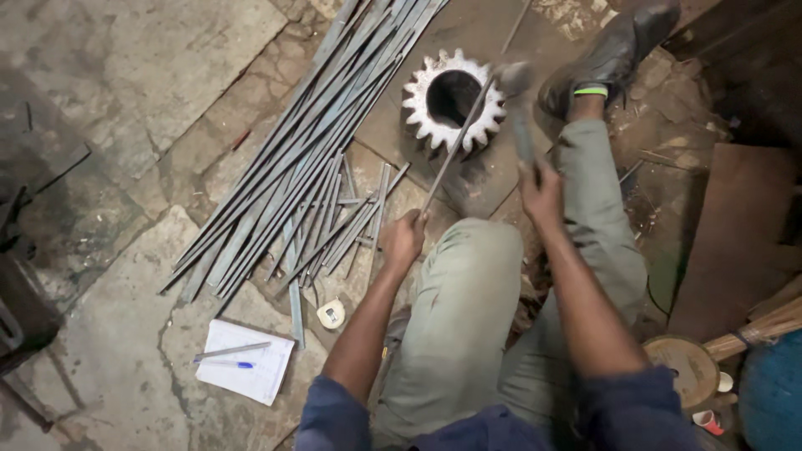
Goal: The person sits on the floor and repeatedly hammers thin metal rods against a large gear-shaped metal object. They pick up rods one at a time, strike them with a hammer, and place them back down.
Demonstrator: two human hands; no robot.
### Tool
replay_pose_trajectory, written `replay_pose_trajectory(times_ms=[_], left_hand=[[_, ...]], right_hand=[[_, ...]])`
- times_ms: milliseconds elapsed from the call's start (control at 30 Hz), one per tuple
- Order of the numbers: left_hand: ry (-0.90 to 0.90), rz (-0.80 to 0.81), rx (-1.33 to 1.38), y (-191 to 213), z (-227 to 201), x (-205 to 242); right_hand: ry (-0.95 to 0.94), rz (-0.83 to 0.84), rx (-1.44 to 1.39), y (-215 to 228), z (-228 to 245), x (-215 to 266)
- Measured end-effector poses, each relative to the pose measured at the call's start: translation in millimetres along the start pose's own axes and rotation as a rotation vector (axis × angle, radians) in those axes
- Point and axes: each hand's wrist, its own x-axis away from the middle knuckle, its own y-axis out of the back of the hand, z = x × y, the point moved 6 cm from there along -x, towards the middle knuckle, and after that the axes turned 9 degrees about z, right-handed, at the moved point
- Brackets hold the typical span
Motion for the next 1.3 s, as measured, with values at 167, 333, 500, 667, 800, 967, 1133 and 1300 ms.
replay_pose_trajectory(times_ms=[167, 333, 500, 667, 800, 967, 1133, 1300], left_hand=[[-0.072, -0.087, -0.041, 10, 24, 27], [-0.001, -0.031, -0.053, 19, 50, 63], [0.051, 0.027, -0.045, 34, 61, 91], [0.007, -0.067, 0.068, 42, 63, 113], [0.180, 0.186, 0.313, 39, 65, 118], [0.126, 0.557, 0.950, 53, 6, 87], [0.186, 0.663, 1.190, 87, -112, 80], [0.059, 0.732, 1.406, 90, -197, 92]], right_hand=[[0.070, -0.050, -0.005, 1, -9, -16], [0.039, -0.068, -0.590, 28, 39, -18], [0.091, -0.060, -0.062, -9, 4, -9], [-0.073, -0.044, 0.054, -49, -78, 25], [-0.271, -0.007, 0.069, -55, -135, 38], [-0.288, 0.092, 0.018, -76, -142, 47], [-0.421, 0.182, -0.126, -105, -137, 70], [-0.375, 0.191, -0.387, -108, -138, 119]])
